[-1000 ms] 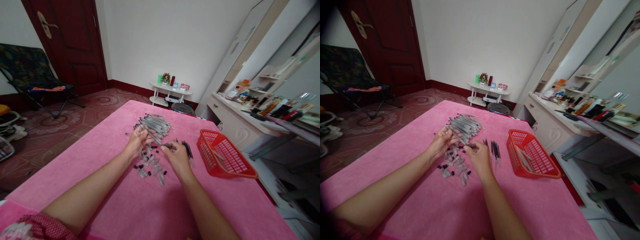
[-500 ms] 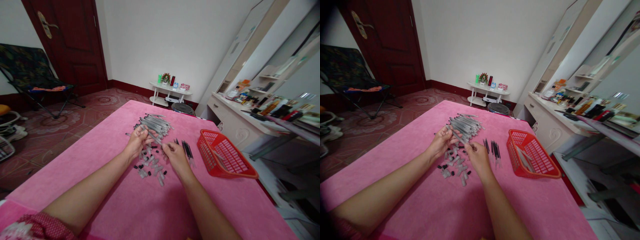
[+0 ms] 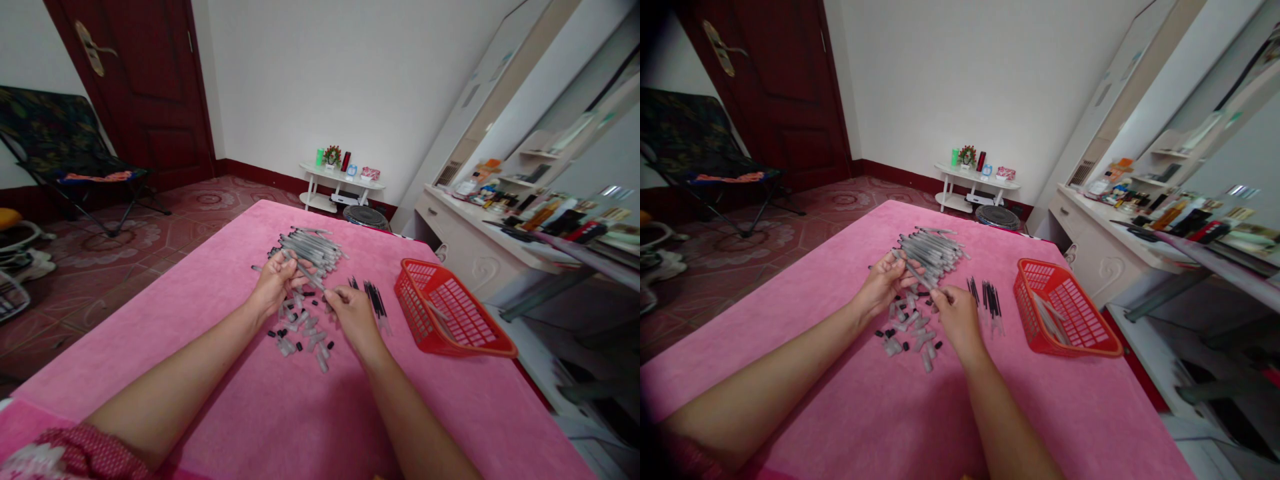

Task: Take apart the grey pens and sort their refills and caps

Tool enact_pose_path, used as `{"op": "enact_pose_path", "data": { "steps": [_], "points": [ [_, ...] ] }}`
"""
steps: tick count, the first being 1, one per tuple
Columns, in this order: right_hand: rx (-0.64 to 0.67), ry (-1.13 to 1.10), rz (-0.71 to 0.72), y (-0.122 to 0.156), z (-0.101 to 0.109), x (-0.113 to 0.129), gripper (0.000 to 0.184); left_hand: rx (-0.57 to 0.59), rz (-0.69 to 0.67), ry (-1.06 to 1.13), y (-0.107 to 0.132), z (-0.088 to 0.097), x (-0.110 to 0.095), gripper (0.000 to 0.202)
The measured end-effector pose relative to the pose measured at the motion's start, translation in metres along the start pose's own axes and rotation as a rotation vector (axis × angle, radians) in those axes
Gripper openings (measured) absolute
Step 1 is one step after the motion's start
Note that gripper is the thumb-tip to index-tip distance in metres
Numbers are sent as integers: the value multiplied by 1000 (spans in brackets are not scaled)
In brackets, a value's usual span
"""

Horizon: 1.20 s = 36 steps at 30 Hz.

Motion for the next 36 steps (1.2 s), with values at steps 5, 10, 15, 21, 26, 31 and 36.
{"op": "enact_pose_path", "data": {
  "steps": [5,10,15,21,26,31,36],
  "points": [
    [-9,-57,6,1,1,4,21,-7,1,-12,0,1,0,32],
    [19,-31,-2,0,1,3,24,0,10,-18,0,-1,0,32],
    [11,-79,-17,-1,1,3,22,1,1,-21,0,1,1,31],
    [39,-27,-35,0,1,3,27,13,2,-25,1,-2,-2,30],
    [15,-61,-34,2,1,8,22,-6,4,-20,1,-1,-1,32],
    [85,-44,-60,2,1,6,24,-14,14,-21,0,1,-1,32],
    [137,-51,-112,3,5,9,20,-79,-4,-15,-3,3,-6,30]
  ]
}}
Point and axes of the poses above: each hand's wrist, its own y-axis away from the middle knuckle, its own z-axis out of the back of the hand, x = y × z, the point moved 2 cm from there along -y, towards the middle knuckle, and after that the axes turned 9 degrees about -z, right-handed, at the moved point
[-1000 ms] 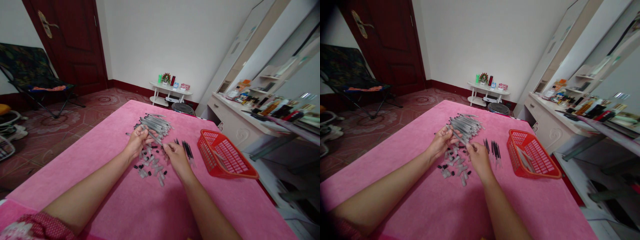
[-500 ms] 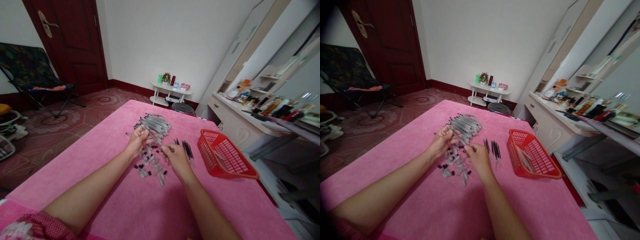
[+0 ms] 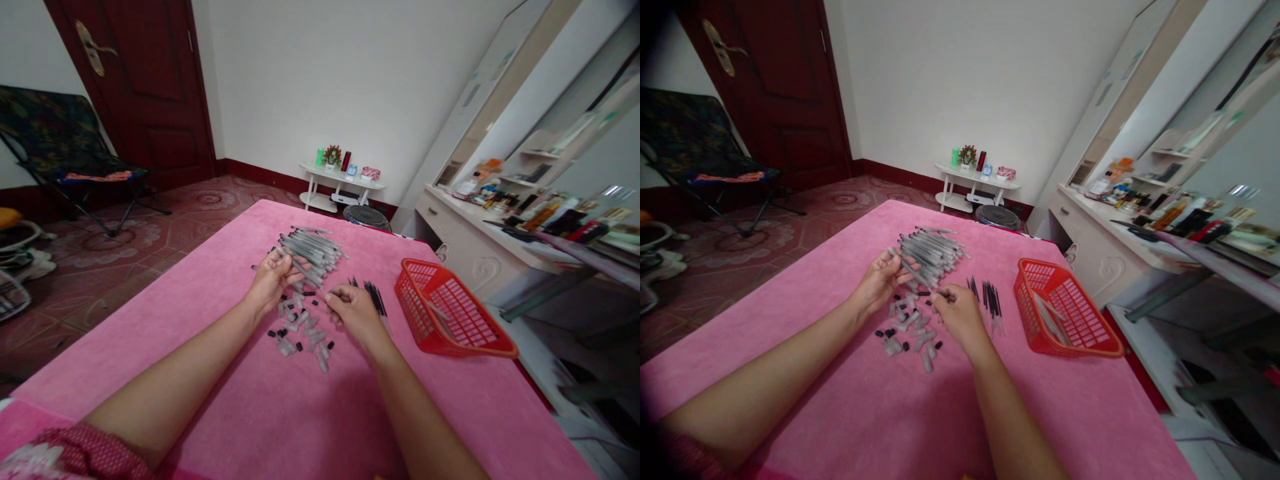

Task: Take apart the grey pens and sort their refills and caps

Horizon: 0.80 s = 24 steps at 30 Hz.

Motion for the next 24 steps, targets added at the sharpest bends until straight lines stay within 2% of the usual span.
{"op": "enact_pose_path", "data": {
  "steps": [5,9,14,18,21,24],
  "points": [
    [108,-150,-108,6,-4,4,21,-29,4,-7,-1,2,0,29],
    [148,-223,-95,7,-7,5,28,-9,10,-13,1,0,1,29],
    [53,29,104,4,-4,6,23,-10,24,-6,1,0,1,30],
    [151,289,121,6,4,5,26,-69,29,-17,-3,7,0,27],
    [265,483,119,10,21,6,22,-150,9,-19,-8,15,-4,21],
    [269,613,101,11,48,7,19,-234,-13,-13,-12,21,-8,16]
  ]
}}
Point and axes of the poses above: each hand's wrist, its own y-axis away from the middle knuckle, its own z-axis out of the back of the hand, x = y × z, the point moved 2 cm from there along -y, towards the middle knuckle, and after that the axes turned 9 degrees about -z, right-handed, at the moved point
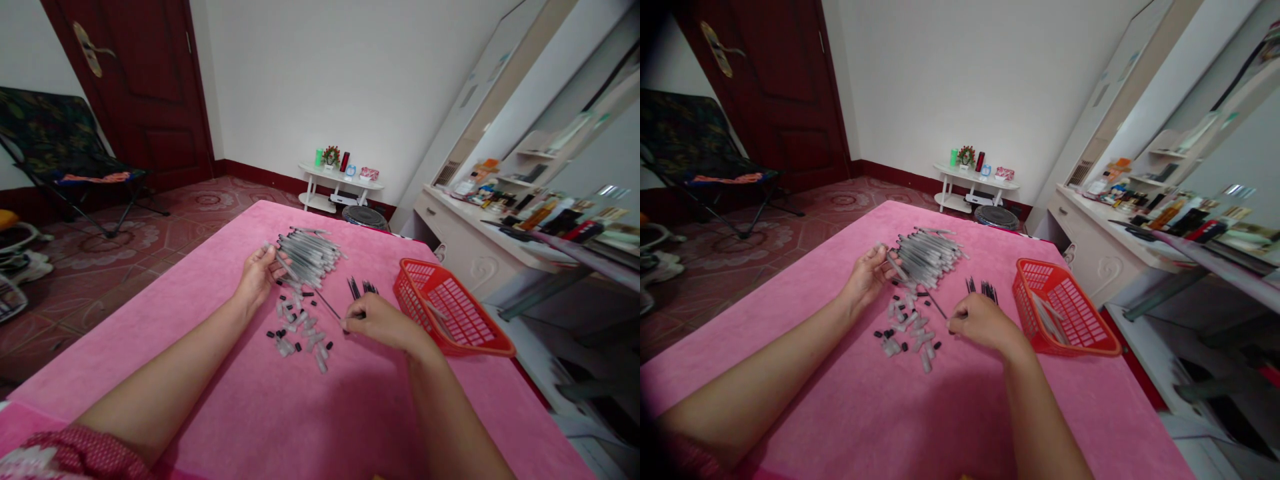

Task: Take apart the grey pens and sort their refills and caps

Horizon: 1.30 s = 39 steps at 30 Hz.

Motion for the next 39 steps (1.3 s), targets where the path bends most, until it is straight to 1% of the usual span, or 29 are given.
{"op": "enact_pose_path", "data": {
  "steps": [1,3,5,8,10,11,13,15,18,20,23,25,27,29,30,32,33,35,37,39],
  "points": [
    [-28,30,-25,2,7,-5,18,-27,-4,0,-1,1,-1,15],
    [-133,117,-115,4,19,-13,17,-64,-8,-3,-1,2,-1,14],
    [-266,261,-258,4,27,-20,16,-67,-1,-7,0,1,1,14],
    [-419,476,-464,2,28,-27,15,-31,11,-17,1,0,6,16],
    [-478,543,-523,-1,26,-30,17,10,13,-37,3,-1,9,19],
    [-498,548,-520,-2,24,-29,20,32,14,-48,4,-3,10,20],
    [-522,505,-454,-6,19,-26,26,77,19,-68,7,-6,12,23],
    [-523,395,-328,-9,13,-16,27,127,31,-85,13,-12,12,25],
    [-497,196,-126,-10,-1,5,26,216,57,-98,25,-25,13,28],
    [-474,108,-34,-9,-12,19,25,268,77,-99,34,-34,13,29],
    [-451,77,26,-7,-24,34,23,328,101,-98,44,-43,14,30],
    [-456,115,11,-6,-23,37,19,359,95,-126,46,-46,15,30],
    [-503,174,-49,-3,-11,34,18,392,50,-218,45,-45,15,28],
    [-596,225,-137,4,12,26,22,447,-52,-378,43,-43,14,27],
    [-634,246,-183,10,26,20,25,494,-117,-477,42,-42,14,27],
    [-738,304,-291,23,56,4,29,626,-250,-696,42,-42,13,26],
    [-787,343,-365,31,70,-5,32,710,-313,-809,44,-42,14,25],
    [-811,419,-537,44,94,-25,38,898,-427,-1031,50,-44,15,25],
    [-810,464,-647,54,108,-40,42,1072,-521,-1210,56,-45,19,25],
    [-831,458,-652,58,114,-47,43,1189,-577,-1318,60,-45,22,25]
  ]
}}
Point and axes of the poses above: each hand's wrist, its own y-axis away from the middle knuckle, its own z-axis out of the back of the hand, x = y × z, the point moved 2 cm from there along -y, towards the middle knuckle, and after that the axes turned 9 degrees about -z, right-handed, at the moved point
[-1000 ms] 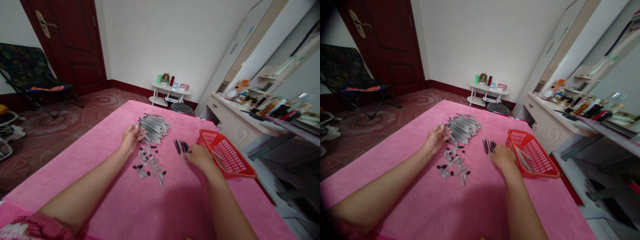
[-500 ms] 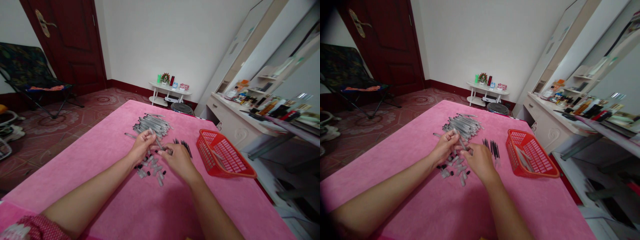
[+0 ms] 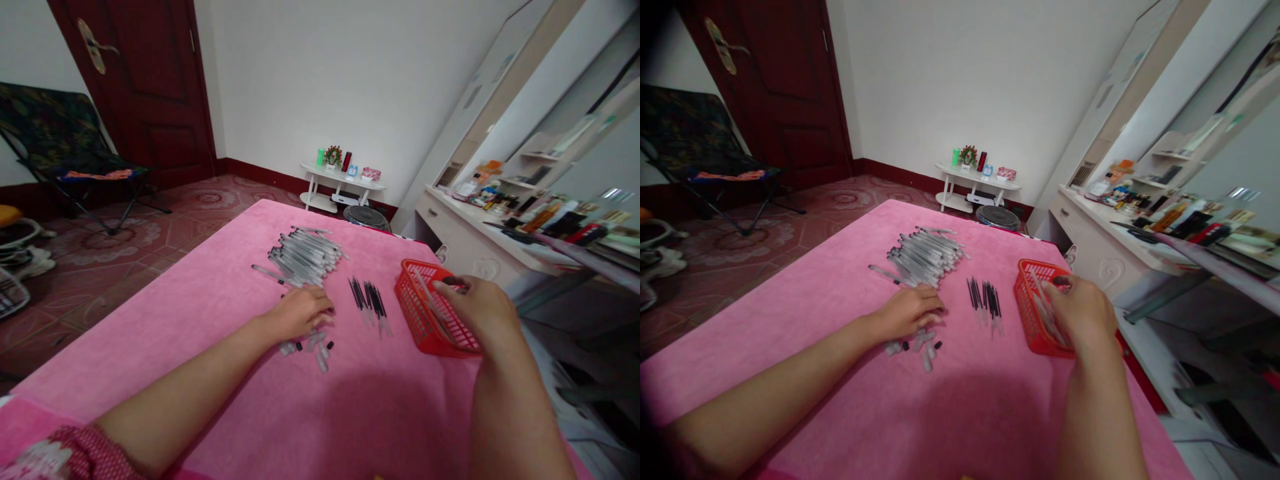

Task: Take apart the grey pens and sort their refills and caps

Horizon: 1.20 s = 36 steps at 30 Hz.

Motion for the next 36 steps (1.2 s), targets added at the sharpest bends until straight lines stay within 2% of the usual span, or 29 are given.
{"op": "enact_pose_path", "data": {
  "steps": [3,6,11,13,16,18,20,23,25,31,36],
  "points": [
    [59,-164,109,5,-7,10,36,44,-1,-80,0,-2,2,24],
    [258,-263,280,21,-25,39,27,7,75,-148,1,3,7,26],
    [471,-230,465,64,-65,86,14,-140,329,-272,11,23,25,38],
    [576,-329,576,83,-74,100,12,-161,444,-360,17,30,34,45],
    [708,-524,705,103,-76,114,17,-136,579,-462,25,38,47,55],
    [689,-589,706,107,-76,117,21,-100,644,-499,28,40,53,61],
    [615,-585,673,105,-80,117,22,-72,685,-518,29,40,55,66],
    [556,-551,633,98,-91,114,23,-75,689,-508,29,38,55,69],
    [545,-548,617,95,-98,112,22,-95,644,-463,27,36,54,67],
    [509,-547,607,94,-104,111,20,-198,382,-202,23,27,49,54],
    [522,-560,613,94,-105,112,20,-276,348,-39,23,22,52,53]
  ]
}}
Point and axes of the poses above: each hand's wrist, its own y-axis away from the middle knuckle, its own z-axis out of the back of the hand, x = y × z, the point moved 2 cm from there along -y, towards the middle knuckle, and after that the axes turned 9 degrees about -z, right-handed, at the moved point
